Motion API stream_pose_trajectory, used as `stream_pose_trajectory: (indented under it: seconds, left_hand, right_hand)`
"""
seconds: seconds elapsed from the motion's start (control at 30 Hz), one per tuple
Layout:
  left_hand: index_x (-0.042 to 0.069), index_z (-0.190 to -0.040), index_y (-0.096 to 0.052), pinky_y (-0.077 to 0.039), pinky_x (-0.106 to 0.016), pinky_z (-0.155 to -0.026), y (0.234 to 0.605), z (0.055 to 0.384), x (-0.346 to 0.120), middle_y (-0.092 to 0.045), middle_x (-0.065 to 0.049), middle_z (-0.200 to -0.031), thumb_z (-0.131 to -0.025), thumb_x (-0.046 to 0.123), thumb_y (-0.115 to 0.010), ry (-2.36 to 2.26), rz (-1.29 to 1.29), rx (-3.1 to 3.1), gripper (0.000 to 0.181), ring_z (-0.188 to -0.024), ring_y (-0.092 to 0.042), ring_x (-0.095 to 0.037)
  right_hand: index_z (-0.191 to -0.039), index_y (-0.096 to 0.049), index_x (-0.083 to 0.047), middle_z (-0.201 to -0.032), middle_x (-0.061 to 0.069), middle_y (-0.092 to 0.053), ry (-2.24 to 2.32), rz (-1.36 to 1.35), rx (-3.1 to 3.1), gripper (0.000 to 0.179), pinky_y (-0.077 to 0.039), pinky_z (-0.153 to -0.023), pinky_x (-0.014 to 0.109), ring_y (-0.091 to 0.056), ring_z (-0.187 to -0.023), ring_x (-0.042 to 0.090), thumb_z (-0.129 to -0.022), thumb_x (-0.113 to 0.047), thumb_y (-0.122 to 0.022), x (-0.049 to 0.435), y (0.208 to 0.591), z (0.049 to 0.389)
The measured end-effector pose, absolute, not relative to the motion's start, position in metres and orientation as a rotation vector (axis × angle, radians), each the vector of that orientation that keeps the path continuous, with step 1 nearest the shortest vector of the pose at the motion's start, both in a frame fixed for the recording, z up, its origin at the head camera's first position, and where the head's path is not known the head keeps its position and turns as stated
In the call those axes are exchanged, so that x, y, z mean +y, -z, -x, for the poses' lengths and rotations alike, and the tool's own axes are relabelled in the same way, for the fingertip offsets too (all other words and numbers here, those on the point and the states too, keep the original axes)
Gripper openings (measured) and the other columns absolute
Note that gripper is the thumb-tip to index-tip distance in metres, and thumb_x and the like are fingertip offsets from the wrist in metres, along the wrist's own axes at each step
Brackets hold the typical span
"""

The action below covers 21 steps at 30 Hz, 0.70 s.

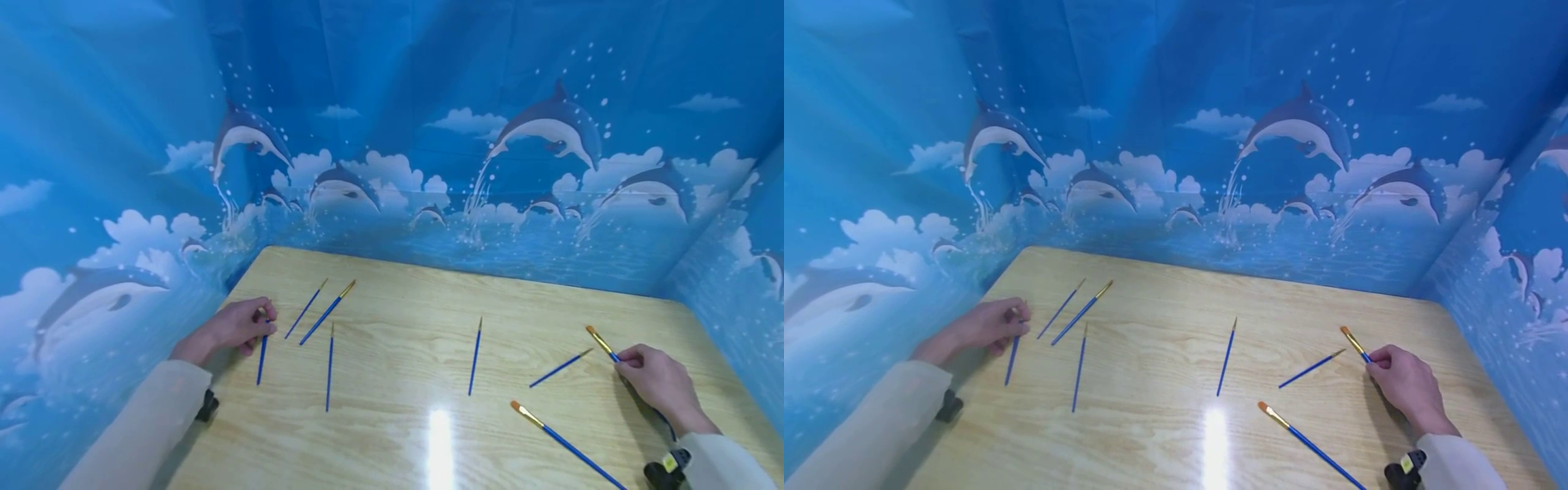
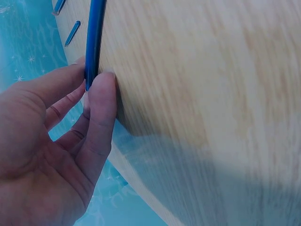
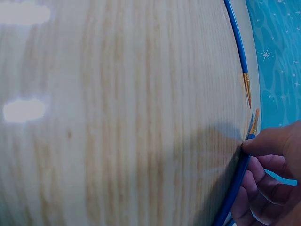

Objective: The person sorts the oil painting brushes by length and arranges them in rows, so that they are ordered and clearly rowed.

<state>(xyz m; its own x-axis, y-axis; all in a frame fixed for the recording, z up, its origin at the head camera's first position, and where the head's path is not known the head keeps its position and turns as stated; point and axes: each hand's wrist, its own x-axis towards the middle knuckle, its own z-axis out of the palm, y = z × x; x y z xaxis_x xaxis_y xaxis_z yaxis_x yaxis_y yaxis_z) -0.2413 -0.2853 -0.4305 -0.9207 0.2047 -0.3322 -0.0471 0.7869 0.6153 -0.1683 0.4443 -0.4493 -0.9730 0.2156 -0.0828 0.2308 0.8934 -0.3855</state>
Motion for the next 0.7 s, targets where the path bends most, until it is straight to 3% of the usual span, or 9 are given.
stream_pose_trajectory:
  seconds: [0.27,0.47,0.7]
  left_hand:
    - [0.007,-0.122,-0.059,-0.062,-0.037,-0.067,0.429,0.240,-0.285,-0.062,-0.010,-0.093,-0.108,0.016,-0.066,-0.915,-0.125,2.590,0.018,-0.074,-0.064,-0.023]
    - [0.007,-0.121,-0.059,-0.062,-0.038,-0.067,0.429,0.241,-0.286,-0.061,-0.010,-0.092,-0.108,0.017,-0.066,-0.923,-0.142,2.585,0.018,-0.073,-0.064,-0.023]
    - [0.006,-0.121,-0.059,-0.061,-0.038,-0.066,0.432,0.242,-0.288,-0.061,-0.010,-0.089,-0.109,0.017,-0.066,-0.947,-0.148,2.567,0.017,-0.071,-0.063,-0.023]
  right_hand:
    - [-0.121,-0.069,0.010,-0.098,0.017,-0.073,0.643,-0.287,3.071,0.033,-0.040,-0.068,0.033,-0.059,-0.081,0.020,-0.105,-0.019,-0.066,0.444,0.442,0.170]
    - [-0.130,-0.066,0.009,-0.108,0.020,-0.074,0.713,-0.234,3.055,0.042,-0.046,-0.069,0.031,-0.067,-0.088,0.020,-0.111,-0.028,-0.061,0.446,0.430,0.173]
    - [-0.146,-0.055,0.010,-0.120,0.017,-0.076,0.981,-0.235,2.872,0.057,-0.056,-0.072,0.027,-0.063,-0.088,-0.003,-0.115,-0.037,-0.055,0.436,0.423,0.173]
